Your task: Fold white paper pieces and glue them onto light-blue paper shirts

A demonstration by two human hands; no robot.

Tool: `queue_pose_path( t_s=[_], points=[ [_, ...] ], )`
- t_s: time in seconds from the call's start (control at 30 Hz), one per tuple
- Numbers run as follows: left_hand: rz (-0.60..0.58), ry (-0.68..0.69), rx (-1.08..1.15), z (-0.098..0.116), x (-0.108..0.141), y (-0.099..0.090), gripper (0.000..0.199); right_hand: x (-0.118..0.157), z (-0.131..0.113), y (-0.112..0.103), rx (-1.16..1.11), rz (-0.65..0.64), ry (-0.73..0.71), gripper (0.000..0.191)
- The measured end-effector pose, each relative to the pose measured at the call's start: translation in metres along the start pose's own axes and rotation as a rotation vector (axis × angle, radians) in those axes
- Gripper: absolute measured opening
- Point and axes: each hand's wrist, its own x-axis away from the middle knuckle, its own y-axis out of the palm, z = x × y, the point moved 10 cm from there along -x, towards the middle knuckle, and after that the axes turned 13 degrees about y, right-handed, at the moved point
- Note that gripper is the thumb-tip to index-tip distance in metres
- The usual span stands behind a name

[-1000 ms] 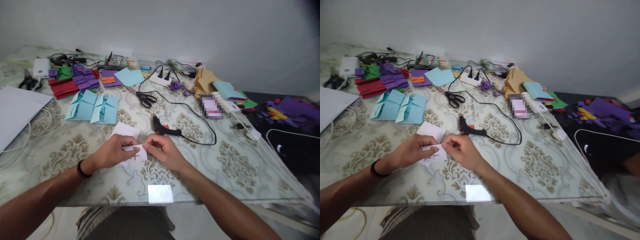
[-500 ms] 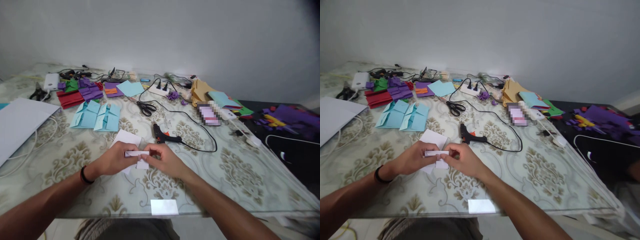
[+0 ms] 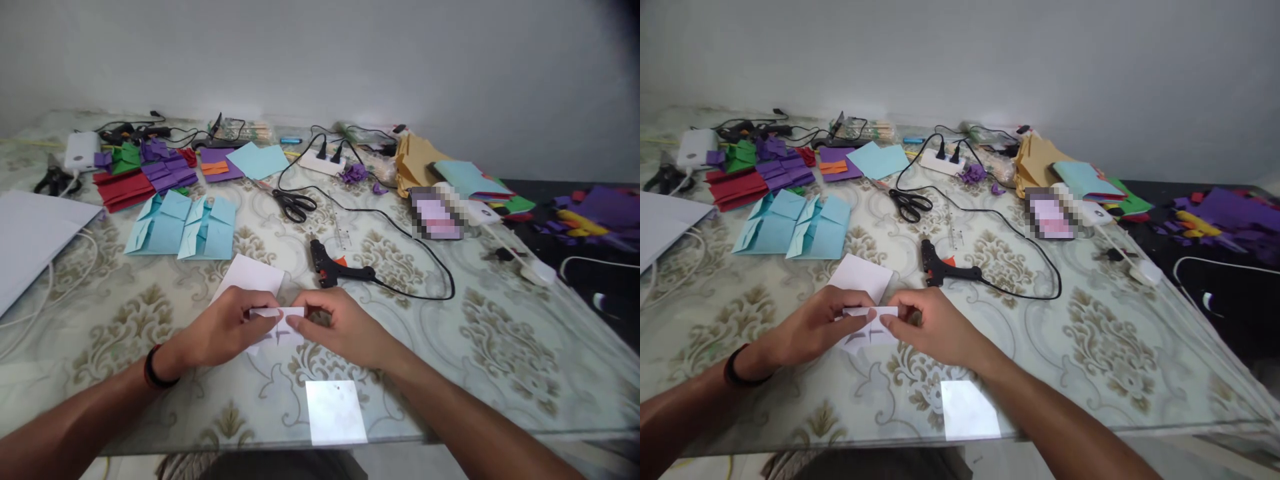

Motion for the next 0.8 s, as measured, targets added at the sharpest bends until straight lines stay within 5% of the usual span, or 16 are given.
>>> queue_pose_path(
  t_s=[0.43, 0.8],
  points=[
    [-0.081, -0.032, -0.025, -0.0033, 0.0002, 0.0086, 0.030, 0.0025, -0.0042, -0.0001, -0.004, -0.003, -0.029, 0.026],
    [-0.020, 0.029, 0.008, 0.0002, -0.0022, 0.0057, 0.026, 0.0014, -0.0052, 0.0009, -0.037, 0.001, -0.054, 0.019]
  ],
)
